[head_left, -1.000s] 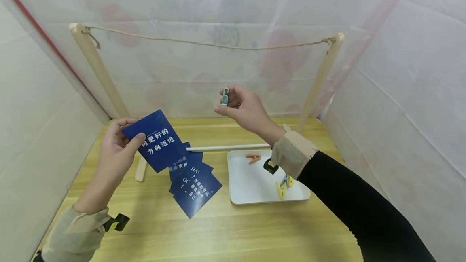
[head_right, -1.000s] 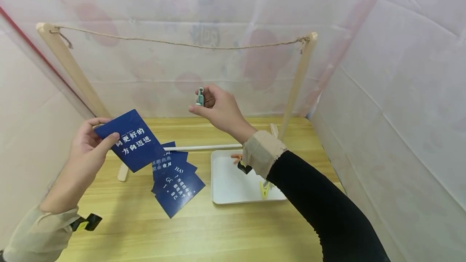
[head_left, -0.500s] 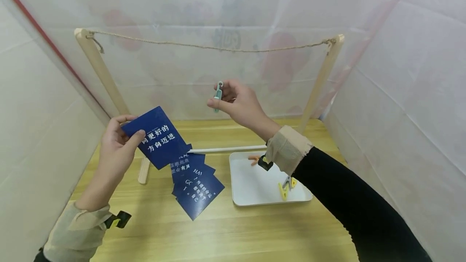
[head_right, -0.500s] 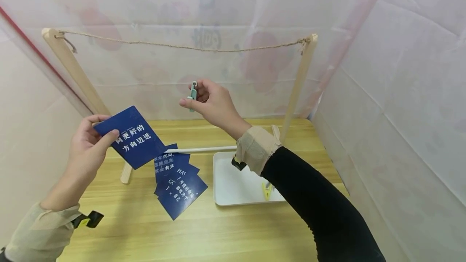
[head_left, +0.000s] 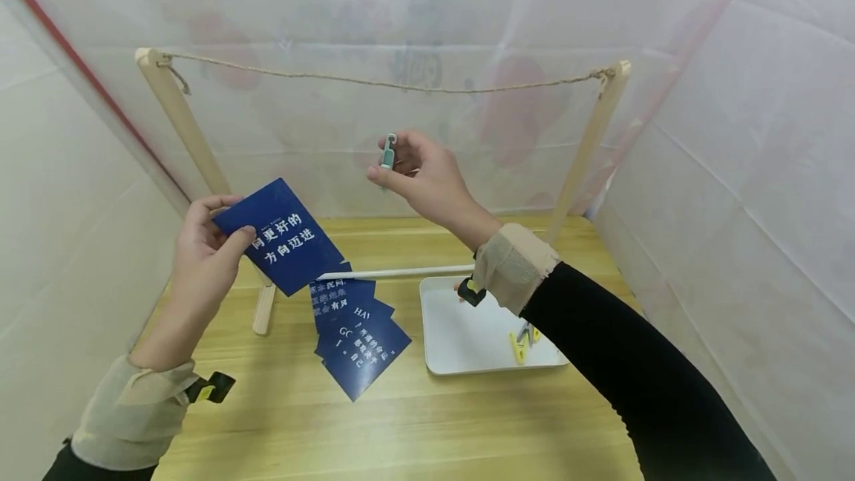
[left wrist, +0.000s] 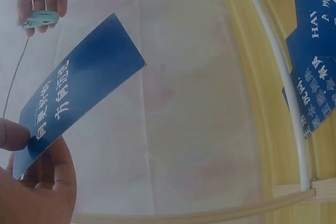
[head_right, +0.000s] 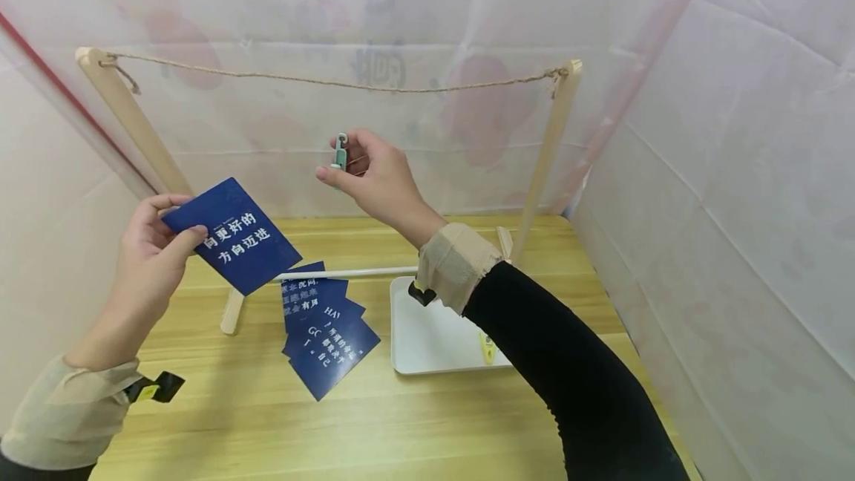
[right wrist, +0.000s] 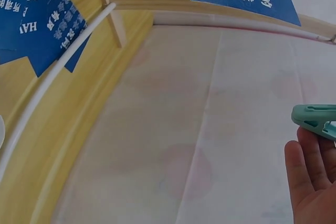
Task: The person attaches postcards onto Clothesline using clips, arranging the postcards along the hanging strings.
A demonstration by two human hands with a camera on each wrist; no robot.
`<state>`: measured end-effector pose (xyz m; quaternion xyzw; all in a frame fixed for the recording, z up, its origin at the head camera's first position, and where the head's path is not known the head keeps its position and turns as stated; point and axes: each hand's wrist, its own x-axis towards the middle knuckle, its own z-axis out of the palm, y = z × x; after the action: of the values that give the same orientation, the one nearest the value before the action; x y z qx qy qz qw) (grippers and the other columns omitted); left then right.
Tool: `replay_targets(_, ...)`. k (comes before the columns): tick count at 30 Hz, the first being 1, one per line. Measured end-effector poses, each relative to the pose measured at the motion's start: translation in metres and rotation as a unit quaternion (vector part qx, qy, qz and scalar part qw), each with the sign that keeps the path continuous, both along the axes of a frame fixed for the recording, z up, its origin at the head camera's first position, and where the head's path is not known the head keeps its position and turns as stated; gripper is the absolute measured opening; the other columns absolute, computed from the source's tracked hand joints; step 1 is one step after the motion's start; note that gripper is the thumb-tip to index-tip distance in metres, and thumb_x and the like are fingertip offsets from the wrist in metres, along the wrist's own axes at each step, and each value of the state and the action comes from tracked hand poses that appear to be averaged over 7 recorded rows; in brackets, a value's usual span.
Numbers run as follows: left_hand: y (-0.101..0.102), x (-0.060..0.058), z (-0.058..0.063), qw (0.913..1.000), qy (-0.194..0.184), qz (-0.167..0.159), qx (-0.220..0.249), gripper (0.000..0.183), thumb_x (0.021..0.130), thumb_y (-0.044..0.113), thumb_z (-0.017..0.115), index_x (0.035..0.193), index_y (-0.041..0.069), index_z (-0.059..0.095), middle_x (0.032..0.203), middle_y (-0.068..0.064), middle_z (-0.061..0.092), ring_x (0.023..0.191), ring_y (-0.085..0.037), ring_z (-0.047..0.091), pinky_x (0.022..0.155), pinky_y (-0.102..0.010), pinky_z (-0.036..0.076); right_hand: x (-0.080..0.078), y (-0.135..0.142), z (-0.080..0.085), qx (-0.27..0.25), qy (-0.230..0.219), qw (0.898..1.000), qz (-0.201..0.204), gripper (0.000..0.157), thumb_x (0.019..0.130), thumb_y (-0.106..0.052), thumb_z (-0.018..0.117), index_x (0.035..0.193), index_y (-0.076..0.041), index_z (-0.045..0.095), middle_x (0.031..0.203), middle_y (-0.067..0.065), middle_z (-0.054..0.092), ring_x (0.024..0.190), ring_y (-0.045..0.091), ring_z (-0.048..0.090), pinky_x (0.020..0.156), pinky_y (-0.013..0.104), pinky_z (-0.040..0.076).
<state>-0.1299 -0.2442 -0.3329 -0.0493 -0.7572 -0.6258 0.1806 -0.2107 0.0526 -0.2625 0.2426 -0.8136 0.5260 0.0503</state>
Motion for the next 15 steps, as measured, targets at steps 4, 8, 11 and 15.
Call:
replay_targets(4,-0.003,-0.003,0.006,0.9999,0.006,0.006,0.009,0.036,0.096,-0.004,0.053,0.127,0.013,0.049,0.109,-0.001,0.062,0.093,-0.009,0.066,0.076,-0.013,0.056,-0.005,-0.006,0.001,-0.001,0.008,1.0,0.009,0.045,0.086,-0.038,0.079,0.123,-0.018,0.062,0.102,-0.005,0.067,0.089,0.011,0.066,0.082,0.029,0.056)
replay_targets(8,-0.007,-0.005,0.013,0.9993,0.011,0.009,0.035,0.035,0.096,-0.003,0.054,0.127,0.013,0.05,0.109,-0.002,0.063,0.092,-0.009,0.066,0.075,-0.013,0.056,-0.007,-0.014,0.006,-0.006,0.012,1.0,0.018,0.043,0.086,-0.038,0.079,0.12,-0.018,0.062,0.101,-0.003,0.068,0.089,0.012,0.067,0.081,0.03,0.057)
replay_targets(11,-0.009,-0.007,0.016,0.9983,0.014,0.006,0.056,0.034,0.097,-0.002,0.054,0.127,0.013,0.049,0.11,-0.003,0.063,0.092,-0.009,0.067,0.073,-0.014,0.057,-0.008,-0.02,0.011,-0.013,0.015,1.0,0.024,0.042,0.086,-0.037,0.079,0.119,-0.018,0.061,0.101,-0.002,0.068,0.089,0.011,0.067,0.081,0.029,0.057)
replay_targets(15,-0.008,-0.011,0.019,0.9967,0.021,-0.002,0.078,0.033,0.097,-0.002,0.054,0.126,0.011,0.049,0.111,-0.005,0.063,0.091,-0.01,0.068,0.072,-0.016,0.058,-0.01,-0.028,0.018,-0.022,0.015,0.999,0.032,0.042,0.086,-0.035,0.079,0.119,-0.017,0.061,0.102,-0.002,0.067,0.091,0.011,0.067,0.082,0.028,0.056)
